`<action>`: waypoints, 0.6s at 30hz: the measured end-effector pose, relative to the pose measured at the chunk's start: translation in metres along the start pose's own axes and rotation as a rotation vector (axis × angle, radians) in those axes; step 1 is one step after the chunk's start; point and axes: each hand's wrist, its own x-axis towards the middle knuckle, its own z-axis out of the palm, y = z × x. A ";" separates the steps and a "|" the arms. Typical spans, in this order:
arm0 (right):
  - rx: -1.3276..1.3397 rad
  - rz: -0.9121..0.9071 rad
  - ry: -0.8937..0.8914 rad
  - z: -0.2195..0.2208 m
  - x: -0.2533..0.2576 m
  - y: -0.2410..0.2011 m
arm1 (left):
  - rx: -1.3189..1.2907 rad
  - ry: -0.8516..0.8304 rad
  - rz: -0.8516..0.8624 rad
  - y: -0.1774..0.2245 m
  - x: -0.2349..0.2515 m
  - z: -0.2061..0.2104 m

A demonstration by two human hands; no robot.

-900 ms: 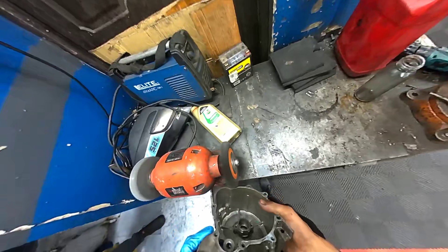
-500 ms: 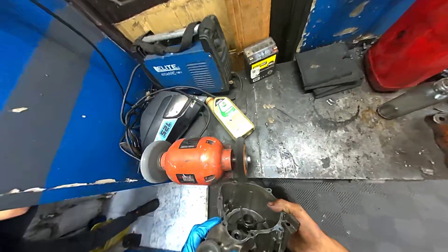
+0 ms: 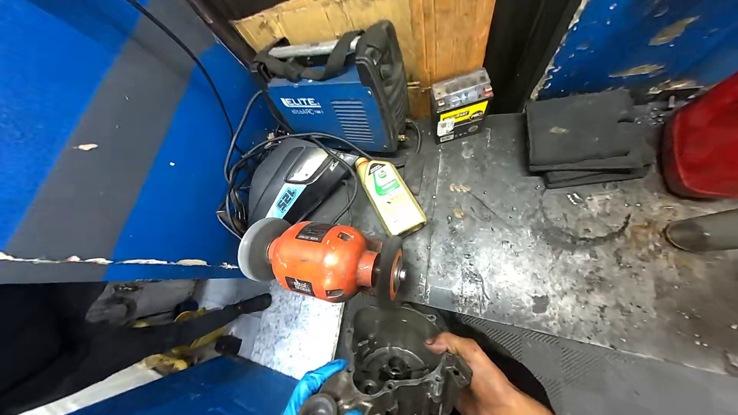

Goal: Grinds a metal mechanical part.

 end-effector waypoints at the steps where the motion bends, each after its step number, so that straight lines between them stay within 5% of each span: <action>1: -0.013 0.026 -0.034 0.004 0.003 0.000 | 0.021 0.013 0.010 0.004 -0.004 -0.004; 18: -0.006 0.153 -0.246 -0.012 0.020 -0.021 | 0.347 0.189 0.042 0.031 -0.031 0.044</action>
